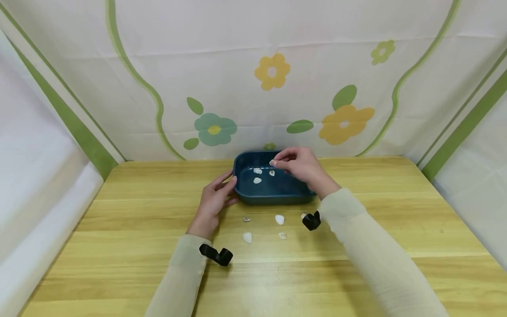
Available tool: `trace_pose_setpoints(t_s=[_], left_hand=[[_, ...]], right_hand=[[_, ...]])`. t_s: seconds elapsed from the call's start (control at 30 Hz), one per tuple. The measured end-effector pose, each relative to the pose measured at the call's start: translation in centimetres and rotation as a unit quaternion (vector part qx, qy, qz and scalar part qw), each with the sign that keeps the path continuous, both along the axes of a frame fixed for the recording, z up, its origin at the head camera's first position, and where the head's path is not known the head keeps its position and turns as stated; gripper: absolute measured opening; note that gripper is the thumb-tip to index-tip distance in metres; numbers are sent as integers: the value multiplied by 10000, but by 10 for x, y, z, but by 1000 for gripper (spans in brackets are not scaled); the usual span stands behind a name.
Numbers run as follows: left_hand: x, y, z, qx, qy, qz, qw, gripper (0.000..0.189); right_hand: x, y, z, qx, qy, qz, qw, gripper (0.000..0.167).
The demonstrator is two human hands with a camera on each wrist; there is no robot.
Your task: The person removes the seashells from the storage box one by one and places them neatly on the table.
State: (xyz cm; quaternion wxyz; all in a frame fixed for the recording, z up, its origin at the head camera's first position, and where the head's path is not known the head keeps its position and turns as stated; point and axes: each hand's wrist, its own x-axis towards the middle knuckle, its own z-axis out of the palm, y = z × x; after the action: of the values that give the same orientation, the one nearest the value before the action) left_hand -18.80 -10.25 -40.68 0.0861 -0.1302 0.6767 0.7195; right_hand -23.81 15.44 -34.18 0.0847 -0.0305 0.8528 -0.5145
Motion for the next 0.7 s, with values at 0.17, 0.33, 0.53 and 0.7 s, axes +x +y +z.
trace_pose_setpoints(t_s=[0.17,0.33,0.53,0.7], left_hand=[[0,-1,-1,-9,26,-27,10000,43],[0,-1,-2,8,35,-45,10000,43],[0,-2,1,-88,25,-74,9999,44],[0,-3,7,-253,44,-135,9996,45]], right_hand=[[19,9,9,-448,-75,114,9989,29],[39,18,10,-681,-178,229,9973,28],[65,31,4,-766,-156,272,9966,27],[86,44,-10,-630,-190,297,9974,29]])
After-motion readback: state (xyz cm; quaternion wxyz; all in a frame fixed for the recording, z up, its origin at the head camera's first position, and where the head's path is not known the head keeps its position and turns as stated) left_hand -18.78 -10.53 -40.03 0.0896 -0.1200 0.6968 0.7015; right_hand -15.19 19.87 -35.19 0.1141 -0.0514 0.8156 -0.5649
